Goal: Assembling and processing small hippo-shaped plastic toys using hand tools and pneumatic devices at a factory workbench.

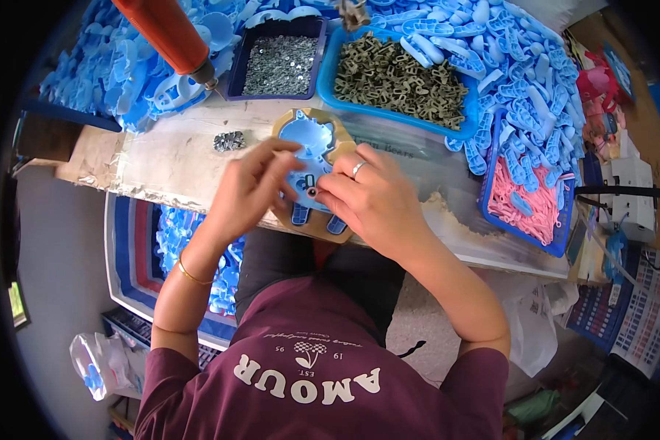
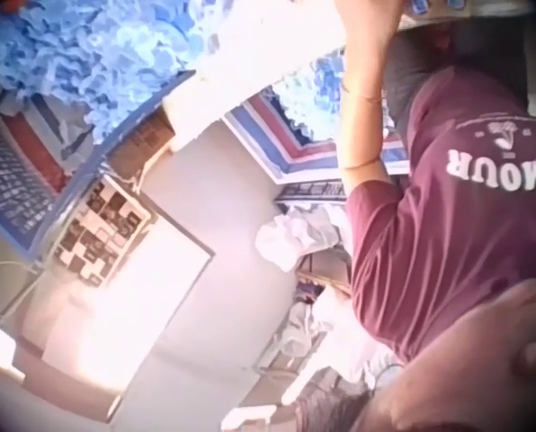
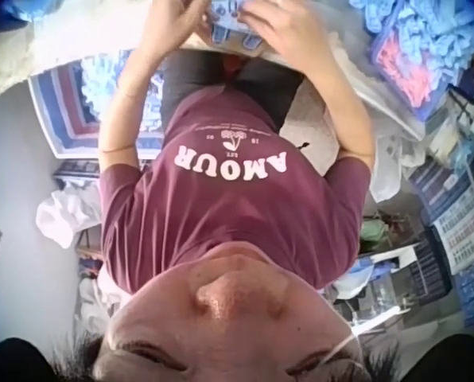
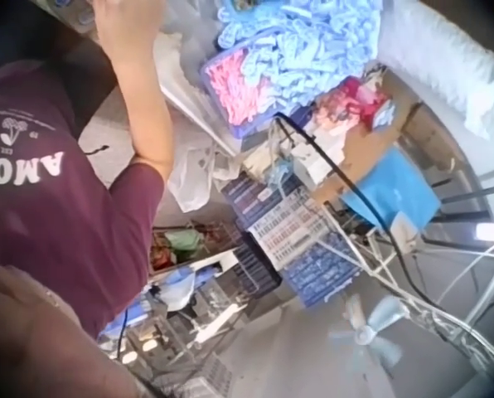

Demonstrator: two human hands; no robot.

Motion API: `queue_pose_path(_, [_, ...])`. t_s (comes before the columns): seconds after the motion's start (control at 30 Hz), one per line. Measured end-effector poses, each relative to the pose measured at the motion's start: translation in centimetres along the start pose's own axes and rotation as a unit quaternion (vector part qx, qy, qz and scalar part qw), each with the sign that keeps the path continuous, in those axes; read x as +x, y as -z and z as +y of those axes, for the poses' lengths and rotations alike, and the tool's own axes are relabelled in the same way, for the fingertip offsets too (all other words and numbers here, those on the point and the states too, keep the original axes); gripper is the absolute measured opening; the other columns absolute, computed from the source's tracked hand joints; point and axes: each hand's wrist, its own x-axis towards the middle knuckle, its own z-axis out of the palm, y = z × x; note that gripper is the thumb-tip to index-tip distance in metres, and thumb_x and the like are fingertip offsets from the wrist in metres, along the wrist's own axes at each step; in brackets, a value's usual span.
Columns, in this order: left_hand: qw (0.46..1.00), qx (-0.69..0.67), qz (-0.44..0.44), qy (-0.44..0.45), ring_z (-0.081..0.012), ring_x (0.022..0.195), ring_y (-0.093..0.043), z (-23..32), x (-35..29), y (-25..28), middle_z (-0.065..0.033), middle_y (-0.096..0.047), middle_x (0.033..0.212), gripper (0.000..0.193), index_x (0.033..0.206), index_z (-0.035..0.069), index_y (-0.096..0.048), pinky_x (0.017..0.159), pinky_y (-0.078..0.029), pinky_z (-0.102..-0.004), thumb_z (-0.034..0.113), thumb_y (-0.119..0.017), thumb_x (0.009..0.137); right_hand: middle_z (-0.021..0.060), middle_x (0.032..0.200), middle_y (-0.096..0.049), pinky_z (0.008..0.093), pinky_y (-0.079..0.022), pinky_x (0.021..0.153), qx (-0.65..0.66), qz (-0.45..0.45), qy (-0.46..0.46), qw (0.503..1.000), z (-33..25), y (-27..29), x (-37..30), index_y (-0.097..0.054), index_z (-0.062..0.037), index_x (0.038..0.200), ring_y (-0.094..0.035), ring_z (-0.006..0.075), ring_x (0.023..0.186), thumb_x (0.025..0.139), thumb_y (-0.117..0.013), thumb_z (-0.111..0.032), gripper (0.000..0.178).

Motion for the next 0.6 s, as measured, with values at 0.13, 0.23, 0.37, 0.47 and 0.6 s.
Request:
queue_pose_path(0.13, [0.97,0.118,0.148,-0.153,-0.0062,0.061,-0.055,-1.7,0.2,2.2,-0.0047,-0.074,0.09,0.026,0.111,0.001,-0.067,0.055,-0.046,-0.0245,0.021,-0.051,0.107,0.0012,0.083,-0.057,0.037,-0.042,0.072,-0.073,0.0,0.033,0.997,0.3,-2.4,0.4,-0.076,-0.0118,0.09,-0.057,0.0213,0.086,0.077,-0.081,-0.019,0.015])
queue_pose_path(0.23, [0.962,0.175,0.15,-0.148,-0.0074,0.063,-0.058,-2.6,-0.4,2.3,-0.0057,-0.075,0.091,0.023,0.11,0.002,-0.068,0.057,-0.047,-0.0257,0.018,-0.052,0.107,0.0004,0.084,-0.057,0.0373,-0.041,0.074,-0.092,0.014,0.028,0.995,0.9,-4.1,0.3,-0.076,-0.0118,0.089,-0.057,0.0211,0.088,0.08,-0.079,-0.021,0.013])
queue_pose_path(0.37, [0.926,0.227,0.182,-0.24,-0.0253,0.067,-0.063,-4.0,-0.4,1.6,-0.0081,-0.068,0.076,0.01,0.1,0.006,-0.07,0.061,-0.05,-0.0377,0.015,-0.065,0.097,0.0,0.085,-0.057,0.0374,-0.04,0.076,-0.1,-0.017,0.019,0.995,1.0,-4.4,0.6,-0.075,-0.0112,0.088,-0.056,0.021,0.09,0.081,-0.078,-0.02,0.012])
queue_pose_path(0.47, [0.913,0.25,0.156,-0.281,-0.0274,0.078,-0.065,-4.0,-0.4,1.4,-0.008,-0.07,0.084,0.008,0.098,0.007,-0.07,0.068,-0.052,-0.0396,0.012,-0.068,0.092,0.0002,0.086,-0.057,0.0373,-0.04,0.076,-0.126,-0.031,0.021,0.991,0.7,-4.2,0.9,-0.075,-0.0116,0.088,-0.057,0.0209,0.092,0.079,-0.078,-0.019,0.011])
queue_pose_path(0.6, [0.864,0.349,0.064,-0.356,-0.0308,0.109,-0.061,-4.4,-0.7,0.7,-0.0086,-0.068,0.11,0.021,0.105,0.008,-0.069,0.095,-0.051,-0.043,0.018,-0.072,0.087,0.001,0.086,-0.058,0.0374,-0.04,0.078,-0.116,-0.073,0.007,0.991,0.9,-3.9,1.2,-0.075,-0.0124,0.088,-0.057,0.0212,0.094,0.078,-0.078,-0.017,0.011])
